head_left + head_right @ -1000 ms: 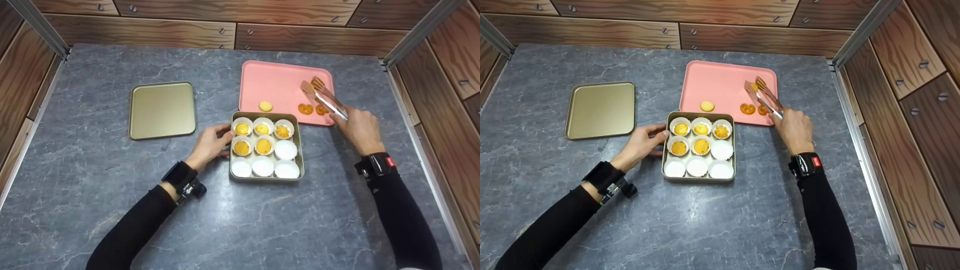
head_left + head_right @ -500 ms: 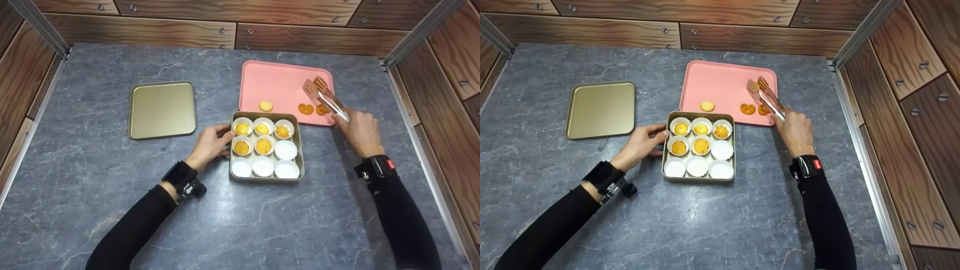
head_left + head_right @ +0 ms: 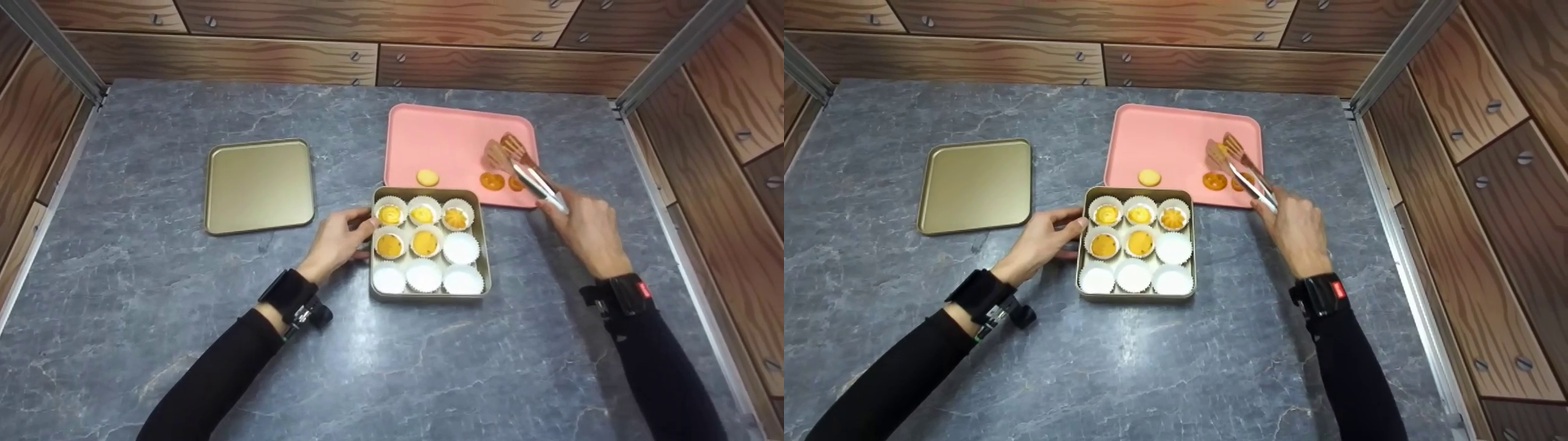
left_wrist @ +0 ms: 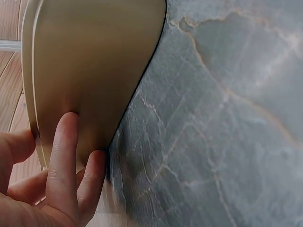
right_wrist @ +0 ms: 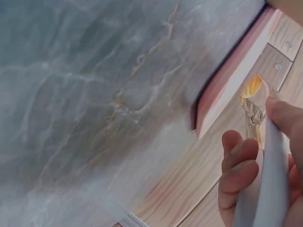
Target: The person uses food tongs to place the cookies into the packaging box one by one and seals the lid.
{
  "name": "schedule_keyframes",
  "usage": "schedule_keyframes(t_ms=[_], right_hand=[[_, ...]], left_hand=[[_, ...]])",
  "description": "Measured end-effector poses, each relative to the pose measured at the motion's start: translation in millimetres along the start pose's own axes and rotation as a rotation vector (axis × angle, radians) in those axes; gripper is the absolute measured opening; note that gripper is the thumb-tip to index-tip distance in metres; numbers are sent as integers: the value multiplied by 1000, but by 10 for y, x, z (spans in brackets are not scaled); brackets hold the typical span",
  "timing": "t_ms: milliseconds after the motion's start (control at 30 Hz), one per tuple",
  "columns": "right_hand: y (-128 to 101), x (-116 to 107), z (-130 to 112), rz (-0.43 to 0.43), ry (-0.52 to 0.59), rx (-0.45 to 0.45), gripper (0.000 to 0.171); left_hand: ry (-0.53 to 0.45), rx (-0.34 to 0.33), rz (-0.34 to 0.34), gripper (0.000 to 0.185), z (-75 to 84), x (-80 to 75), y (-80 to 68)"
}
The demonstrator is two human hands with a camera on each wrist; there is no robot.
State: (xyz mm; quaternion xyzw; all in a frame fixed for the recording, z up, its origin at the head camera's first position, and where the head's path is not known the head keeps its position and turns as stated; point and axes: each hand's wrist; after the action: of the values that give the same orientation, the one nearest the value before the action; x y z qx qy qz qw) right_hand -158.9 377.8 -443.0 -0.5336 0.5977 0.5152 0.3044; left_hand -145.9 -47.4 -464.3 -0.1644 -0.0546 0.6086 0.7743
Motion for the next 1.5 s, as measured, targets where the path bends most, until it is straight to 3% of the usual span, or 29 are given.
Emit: schedule_keyframes(t_ms=[233,700,1500], right_hand=[[-160,-109,-83,39,10,-66,36],[-331,-371,-197,93,49,-191,39],[-542,-727,-229,-66,26,-431,49]], left_hand=[[12,7,10,49,-20,-5,-7],[14,-1,7,51,-7,-1,9],[-3,0,-1,52,-3,5,-9]])
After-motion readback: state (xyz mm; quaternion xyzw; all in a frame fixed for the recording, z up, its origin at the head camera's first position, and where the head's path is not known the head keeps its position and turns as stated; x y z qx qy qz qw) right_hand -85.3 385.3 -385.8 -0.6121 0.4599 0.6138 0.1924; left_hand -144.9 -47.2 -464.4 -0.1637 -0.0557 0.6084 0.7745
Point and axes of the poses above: each hand's wrist, its own y-axis towards the middle knuckle, its own x-axis out of the palm, z = x × y, and after that the axes turned 1 degree about -z, right-handed
